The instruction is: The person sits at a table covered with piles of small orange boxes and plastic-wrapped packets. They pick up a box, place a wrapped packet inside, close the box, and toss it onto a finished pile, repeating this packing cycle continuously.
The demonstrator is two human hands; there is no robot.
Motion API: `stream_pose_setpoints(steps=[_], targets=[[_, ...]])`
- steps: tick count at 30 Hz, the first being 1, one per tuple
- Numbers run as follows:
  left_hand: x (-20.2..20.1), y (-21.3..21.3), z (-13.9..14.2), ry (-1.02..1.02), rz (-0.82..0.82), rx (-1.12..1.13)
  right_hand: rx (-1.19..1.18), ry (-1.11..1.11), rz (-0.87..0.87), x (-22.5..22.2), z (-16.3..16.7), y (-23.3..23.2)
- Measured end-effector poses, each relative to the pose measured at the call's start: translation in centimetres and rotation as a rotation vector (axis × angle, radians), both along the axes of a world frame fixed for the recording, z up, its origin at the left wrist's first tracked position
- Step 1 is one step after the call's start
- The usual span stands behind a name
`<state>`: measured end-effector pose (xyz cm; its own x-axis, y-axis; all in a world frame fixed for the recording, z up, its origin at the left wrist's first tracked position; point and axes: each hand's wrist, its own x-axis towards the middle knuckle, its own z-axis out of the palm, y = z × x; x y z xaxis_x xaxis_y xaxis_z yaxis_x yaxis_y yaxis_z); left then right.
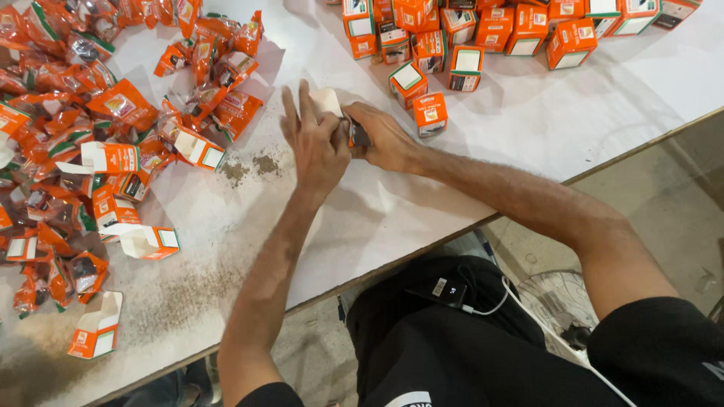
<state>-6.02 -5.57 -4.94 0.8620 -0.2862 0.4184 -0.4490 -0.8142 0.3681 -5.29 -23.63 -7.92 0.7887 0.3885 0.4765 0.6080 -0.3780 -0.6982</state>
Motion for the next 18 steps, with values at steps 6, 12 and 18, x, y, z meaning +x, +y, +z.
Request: stream_pose_setpoints(steps=[6, 12, 18], targets=[[0.3, -0.2, -0.9, 0.056, 0.052, -0.718, 0.030, -0.011, 0.003, -0.1, 0.4, 0.2], [1.8, 0.8, -1.9, 0.553, -0.021, -0.965, 0.221, 0.239, 0.094, -1.0, 0.7, 0.1], [1.3, 1.2, -0.8, 0.438, -0.020, -0.742, -0.087, -0.042, 0.031, -1.6, 0.8, 0.2]])
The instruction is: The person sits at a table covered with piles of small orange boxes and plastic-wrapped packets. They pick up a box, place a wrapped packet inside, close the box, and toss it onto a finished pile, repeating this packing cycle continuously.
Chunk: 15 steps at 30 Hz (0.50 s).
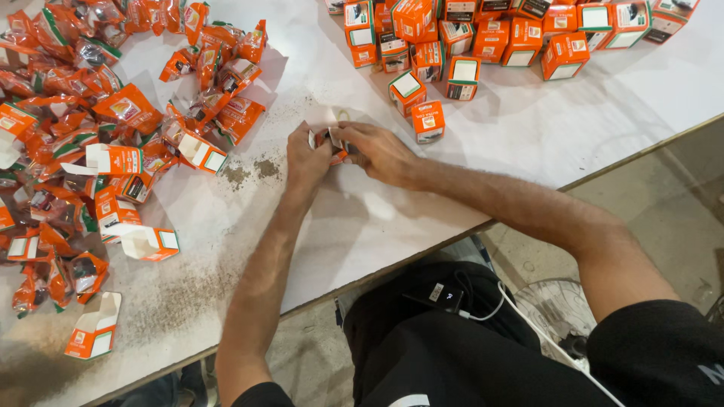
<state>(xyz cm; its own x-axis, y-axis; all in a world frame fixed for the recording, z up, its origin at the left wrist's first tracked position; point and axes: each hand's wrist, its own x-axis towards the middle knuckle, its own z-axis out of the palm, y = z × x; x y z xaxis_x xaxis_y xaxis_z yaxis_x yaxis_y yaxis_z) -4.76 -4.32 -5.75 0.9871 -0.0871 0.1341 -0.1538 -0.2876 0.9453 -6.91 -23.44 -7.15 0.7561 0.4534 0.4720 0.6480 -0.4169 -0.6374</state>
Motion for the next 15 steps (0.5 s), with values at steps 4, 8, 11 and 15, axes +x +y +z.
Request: stream_pose_setpoints(steps=[4, 8, 11, 15], targets=[[-0.4, 3.0, 1.0, 0.382, -0.276, -0.613, -0.058, -0.081, 0.011, 0.3, -0.2, -0.1], [1.2, 3.8, -0.2, 0.370, -0.203, -0.478, -0.121, -0.117, 0.033, 0.6, -0.1, -0.3], [2.4, 2.8, -1.3, 0.358, -0.176, -0.412, -0.129, -0.099, 0.050, 0.8, 0.3, -0.5], [1.1, 1.4, -1.5, -0.177, -0.062, -0.018, -0.075, -0.027, 0.037, 0.7, 0.7, -0.3]])
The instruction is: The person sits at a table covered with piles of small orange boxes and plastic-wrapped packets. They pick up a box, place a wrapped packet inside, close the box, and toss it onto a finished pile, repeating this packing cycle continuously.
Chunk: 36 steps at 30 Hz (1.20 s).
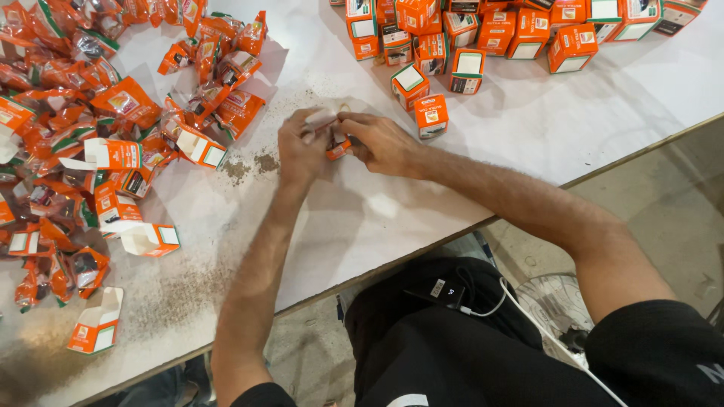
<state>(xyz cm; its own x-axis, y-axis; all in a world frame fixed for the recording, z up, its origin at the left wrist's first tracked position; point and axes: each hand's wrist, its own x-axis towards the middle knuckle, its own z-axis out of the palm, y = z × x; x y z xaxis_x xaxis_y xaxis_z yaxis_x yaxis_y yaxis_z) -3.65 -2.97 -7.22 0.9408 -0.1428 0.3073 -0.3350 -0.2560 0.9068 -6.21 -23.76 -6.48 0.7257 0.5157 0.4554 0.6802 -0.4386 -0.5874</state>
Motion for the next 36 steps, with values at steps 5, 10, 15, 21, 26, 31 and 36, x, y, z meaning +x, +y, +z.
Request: stream_pose_setpoints(steps=[5, 10, 15, 21, 26, 31, 36], targets=[[-3.1, 1.1, 1.6, -0.444, -0.206, 0.287, 0.137, 0.154, 0.031, -0.3, -0.1, 0.1], [-3.8, 1.3, 1.7, -0.392, -0.188, 0.300, 0.180, 0.138, 0.066, -0.2, -0.1, 0.1], [-3.5, 1.2, 0.9, -0.292, -0.189, 0.158, 0.158, 0.175, 0.054, -0.2, 0.2, 0.1], [-4.3, 2.2, 1.0, -0.626, -0.196, 0.630, 0.039, 0.105, 0.011, -0.6, 0.4, 0.0], [-5.9, 2.4, -0.1, -0.561, -0.140, 0.790, -0.048, -0.023, 0.004, -0.5, 0.0, 0.8], [-5.2, 7.6, 0.5, -0.531, 0.317, 0.561, -0.095, -0.289, -0.235, 2.4, 0.4, -0.5], [-3.2, 12.6, 3.8, -0.469, 0.774, 0.736, -0.061, -0.446, -0.342, 2.9, 1.2, 0.2]])
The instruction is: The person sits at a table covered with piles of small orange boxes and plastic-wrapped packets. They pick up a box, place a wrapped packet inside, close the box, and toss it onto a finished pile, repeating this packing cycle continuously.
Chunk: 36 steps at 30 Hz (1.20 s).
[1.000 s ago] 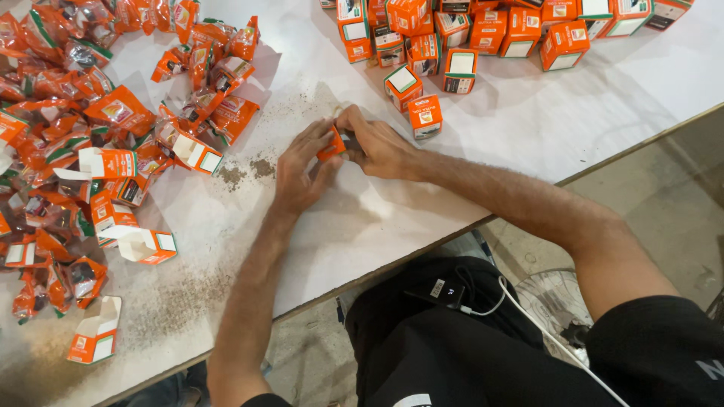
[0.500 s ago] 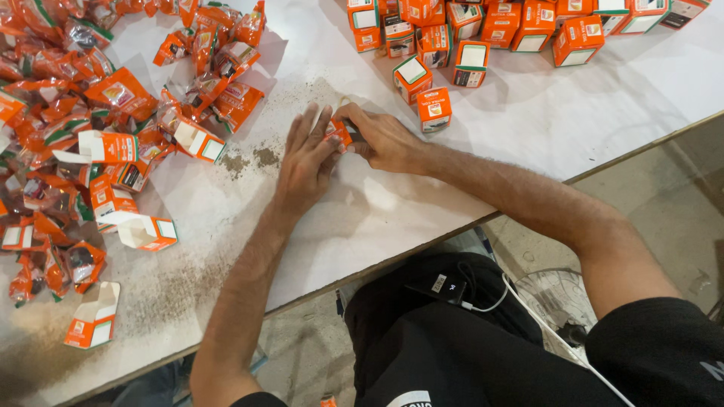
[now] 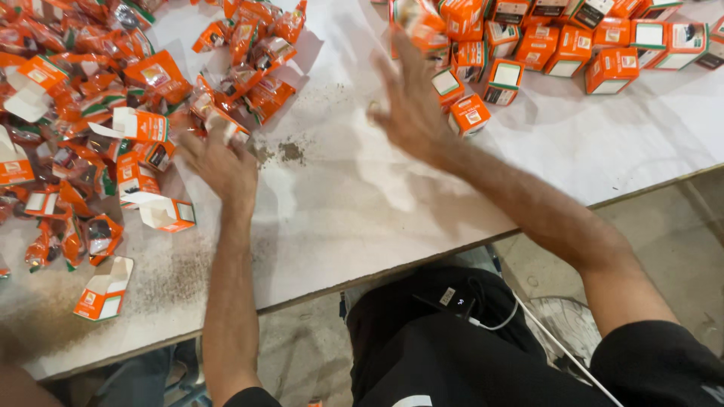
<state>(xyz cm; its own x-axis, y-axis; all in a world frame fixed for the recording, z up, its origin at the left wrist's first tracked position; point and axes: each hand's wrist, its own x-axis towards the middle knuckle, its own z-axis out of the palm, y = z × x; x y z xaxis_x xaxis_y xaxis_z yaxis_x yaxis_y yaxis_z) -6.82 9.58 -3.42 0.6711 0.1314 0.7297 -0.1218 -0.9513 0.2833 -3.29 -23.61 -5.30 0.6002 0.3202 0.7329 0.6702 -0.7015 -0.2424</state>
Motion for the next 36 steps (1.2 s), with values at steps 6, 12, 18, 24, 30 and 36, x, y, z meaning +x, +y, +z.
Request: stream_pose_setpoints(steps=[6, 12, 18, 24, 30, 36], targets=[[-2.3, -10.6, -1.5, 0.316, -0.444, -0.044, 0.082, 0.459, 0.327, -3.8, -0.6, 3.5], [3.9, -7.9, -0.2, 0.107, -0.383, 0.105, 0.180, 0.922, 0.137, -2.7, -1.0, 1.2], [7.8, -3.1, -1.7, 0.280, -0.154, 0.417, 0.143, 0.329, 0.345, -1.5, -2.9, 1.4], [2.9, -6.4, -2.0, 0.257, -0.564, -0.157, 0.315, 0.636, 0.339, -1.4, -2.3, -0.4], [-1.6, -11.2, -1.6, -0.212, -0.856, -0.160, 0.293, 0.715, 0.288, -1.5, -1.7, -0.1], [-1.3, -12.4, -0.1, -0.033, -0.807, 0.247, 0.287, 0.687, 0.318, -1.6, -2.1, -0.1]])
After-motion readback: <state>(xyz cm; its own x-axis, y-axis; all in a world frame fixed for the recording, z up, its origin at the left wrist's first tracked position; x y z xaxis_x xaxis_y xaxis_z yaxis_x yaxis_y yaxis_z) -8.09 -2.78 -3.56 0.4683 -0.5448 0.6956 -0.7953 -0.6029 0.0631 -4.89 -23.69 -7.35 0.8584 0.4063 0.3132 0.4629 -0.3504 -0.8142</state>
